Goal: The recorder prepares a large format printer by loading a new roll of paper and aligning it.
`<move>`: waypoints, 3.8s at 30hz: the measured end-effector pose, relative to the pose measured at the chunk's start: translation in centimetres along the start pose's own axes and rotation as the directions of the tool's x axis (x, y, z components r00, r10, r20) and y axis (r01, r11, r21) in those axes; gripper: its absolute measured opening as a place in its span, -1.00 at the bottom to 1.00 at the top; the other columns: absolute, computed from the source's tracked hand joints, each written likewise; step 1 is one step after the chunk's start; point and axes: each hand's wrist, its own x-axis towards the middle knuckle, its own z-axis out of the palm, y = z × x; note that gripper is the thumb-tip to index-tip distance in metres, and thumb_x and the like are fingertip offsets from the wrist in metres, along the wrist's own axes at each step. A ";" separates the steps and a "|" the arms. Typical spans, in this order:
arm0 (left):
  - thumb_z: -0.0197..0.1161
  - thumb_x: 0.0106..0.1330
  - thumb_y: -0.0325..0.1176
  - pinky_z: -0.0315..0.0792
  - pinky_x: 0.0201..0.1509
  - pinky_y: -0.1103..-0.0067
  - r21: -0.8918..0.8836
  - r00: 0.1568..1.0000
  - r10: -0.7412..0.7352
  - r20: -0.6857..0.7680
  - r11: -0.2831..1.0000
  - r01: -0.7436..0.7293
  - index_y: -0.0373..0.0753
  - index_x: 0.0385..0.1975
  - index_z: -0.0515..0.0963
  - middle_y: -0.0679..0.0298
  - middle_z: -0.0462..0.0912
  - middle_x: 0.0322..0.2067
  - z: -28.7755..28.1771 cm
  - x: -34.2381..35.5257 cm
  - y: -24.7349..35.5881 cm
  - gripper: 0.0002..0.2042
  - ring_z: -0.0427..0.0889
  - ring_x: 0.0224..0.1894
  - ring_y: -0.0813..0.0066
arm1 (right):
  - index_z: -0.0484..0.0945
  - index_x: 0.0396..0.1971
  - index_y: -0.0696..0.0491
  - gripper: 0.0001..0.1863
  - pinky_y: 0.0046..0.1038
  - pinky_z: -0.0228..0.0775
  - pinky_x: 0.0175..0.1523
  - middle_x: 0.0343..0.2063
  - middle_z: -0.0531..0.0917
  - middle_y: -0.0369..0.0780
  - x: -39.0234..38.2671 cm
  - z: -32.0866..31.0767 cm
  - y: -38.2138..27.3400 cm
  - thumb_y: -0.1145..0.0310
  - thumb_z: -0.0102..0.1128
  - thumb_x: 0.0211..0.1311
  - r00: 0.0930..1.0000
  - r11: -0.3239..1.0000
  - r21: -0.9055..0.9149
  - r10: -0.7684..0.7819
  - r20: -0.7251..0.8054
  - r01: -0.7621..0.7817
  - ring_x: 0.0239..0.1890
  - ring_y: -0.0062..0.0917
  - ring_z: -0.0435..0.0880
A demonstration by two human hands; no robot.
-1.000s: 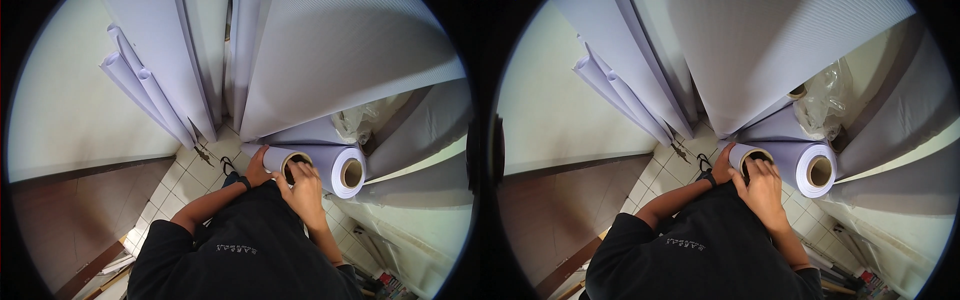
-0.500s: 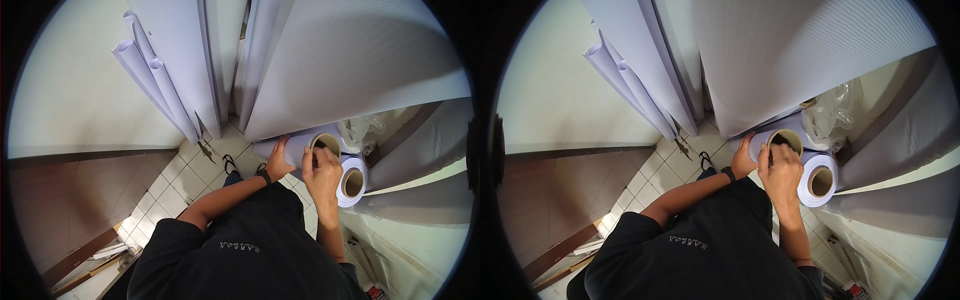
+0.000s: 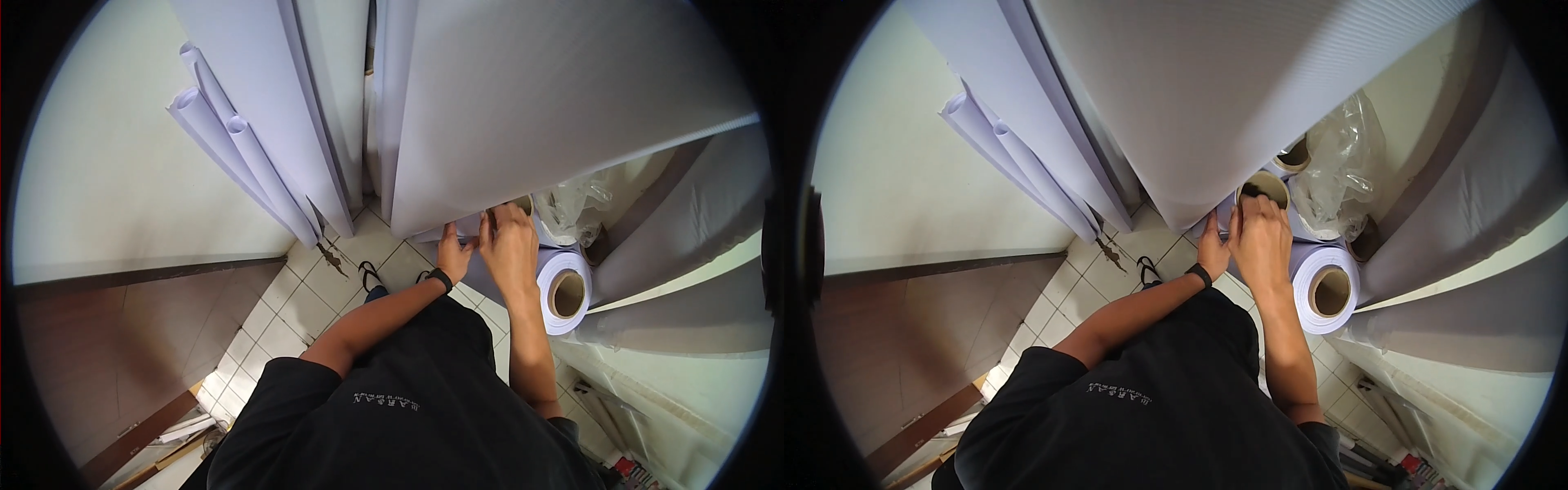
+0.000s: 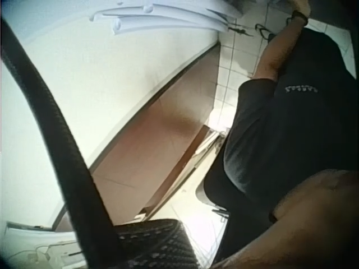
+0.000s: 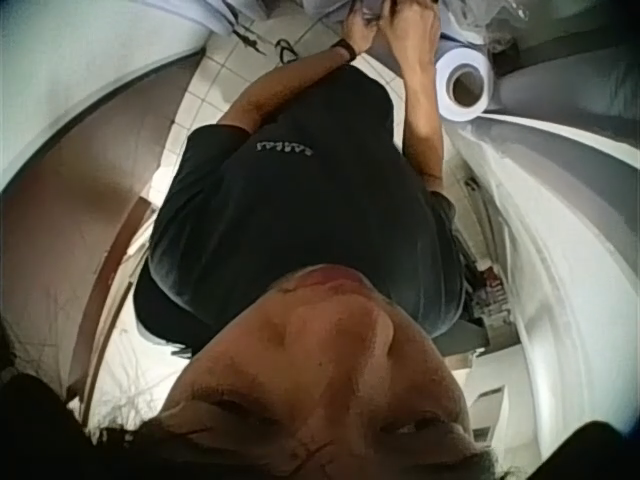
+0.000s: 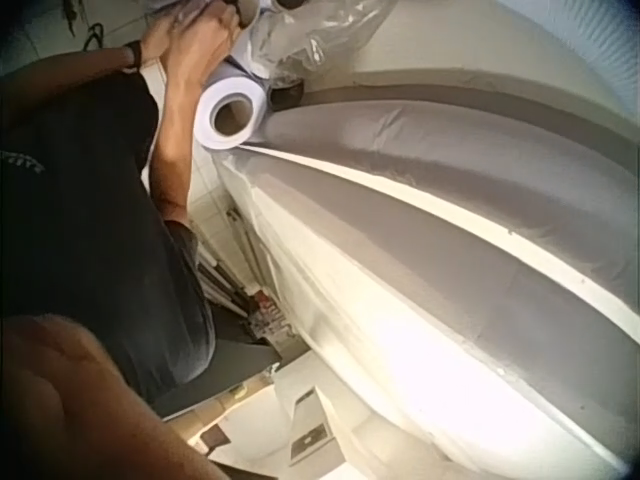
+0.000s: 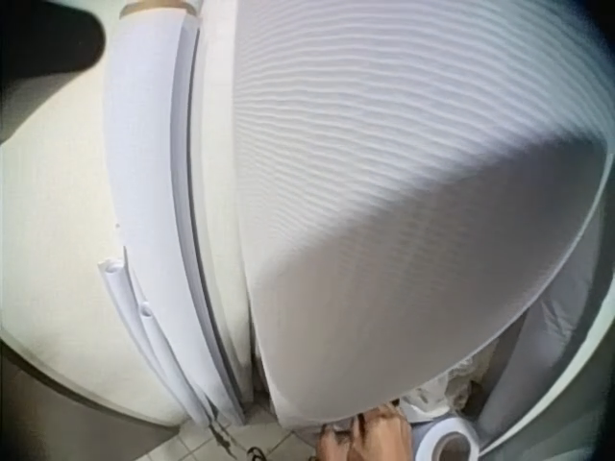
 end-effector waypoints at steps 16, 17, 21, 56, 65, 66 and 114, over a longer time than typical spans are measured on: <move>0.38 0.24 -0.16 0.24 0.41 0.29 0.131 0.972 -0.206 0.112 0.973 0.191 -0.63 0.38 -0.10 -0.39 0.22 0.30 -0.4 -0.2 -1.7 -0.05 0.32 0.34 -0.21 | 0.53 0.06 0.26 -0.54 -0.08 0.23 0.38 -0.14 0.62 0.05 -1.0 -0.5 0.8 0.40 0.26 0.16 1.000 0.998 0.064 -0.006 -0.016 0.007 0.03 -0.04 0.57; 0.38 0.24 -0.14 0.22 0.42 0.30 0.141 0.972 -0.203 0.117 0.972 0.186 -0.64 0.38 -0.09 -0.39 0.20 0.31 -0.8 -0.2 -1.8 -0.04 0.30 0.35 -0.20 | 0.53 0.06 0.26 -0.55 -0.07 0.22 0.38 -0.07 0.61 0.06 -1.4 -0.3 0.9 0.41 0.26 0.16 0.999 0.997 0.075 -0.012 -0.032 0.015 0.11 -0.02 0.54; 0.39 0.23 -0.08 0.20 0.44 0.30 0.145 0.980 -0.161 0.118 0.979 0.143 -0.64 0.38 -0.09 -0.39 0.18 0.32 -1.7 -0.4 -2.1 -0.01 0.25 0.38 -0.20 | 0.53 0.05 0.26 -0.55 -0.04 0.16 0.41 -0.08 0.62 0.04 -2.1 -0.5 0.8 0.44 0.31 0.13 0.999 0.997 0.062 -0.037 -0.022 0.039 0.15 -0.04 0.52; 0.25 0.25 -0.01 0.49 0.16 0.26 -0.002 0.350 -0.802 -0.484 0.401 0.916 -0.36 -0.09 0.66 -0.09 0.69 -0.07 -37.9 -12.3 -27.4 -0.52 0.66 0.04 0.01 | 0.61 -0.46 0.15 -0.84 -0.48 0.35 -0.35 -0.60 0.57 -0.21 4.1 3.4 -15.4 0.39 0.37 0.16 0.239 0.836 0.483 -0.428 0.872 -0.262 -0.53 -0.46 0.55; 0.12 0.34 0.10 0.42 0.27 0.17 -0.165 0.194 -0.944 -0.268 0.243 0.956 -0.36 0.13 0.53 -0.10 0.57 0.12 -40.6 -18.8 -29.6 -0.38 0.53 0.20 -0.06 | 0.62 -0.37 0.21 -0.84 -0.51 0.43 -0.23 -0.55 0.66 -0.21 10.3 16.0 -28.3 0.40 0.30 0.25 0.306 0.804 0.593 -0.554 0.775 -0.046 -0.44 -0.58 0.59; 0.12 0.33 0.09 0.42 0.25 0.18 -0.166 0.159 -0.915 -0.370 0.233 0.958 -0.32 0.06 0.58 -0.09 0.59 0.09 -39.9 -20.0 -29.8 -0.43 0.55 0.17 -0.03 | 0.63 -0.36 0.22 -0.83 -0.51 0.44 -0.20 -0.54 0.66 -0.21 11.3 16.3 -31.2 0.40 0.28 0.27 0.286 0.779 0.627 -0.603 0.745 0.008 -0.43 -0.59 0.59; 0.24 0.16 0.07 0.51 0.13 0.25 -0.783 -0.170 -0.880 -0.444 0.289 0.551 -0.30 -0.09 0.67 -0.03 0.70 -0.07 -86.4 -79.8 -43.4 -0.47 0.65 0.03 -0.01 | 0.52 0.05 0.21 -0.61 -0.59 0.46 -0.14 -0.33 0.66 -0.27 -56.0 37.5 -119.8 0.37 0.30 0.29 -0.917 0.243 0.969 -0.371 0.145 0.054 -0.30 -0.68 0.60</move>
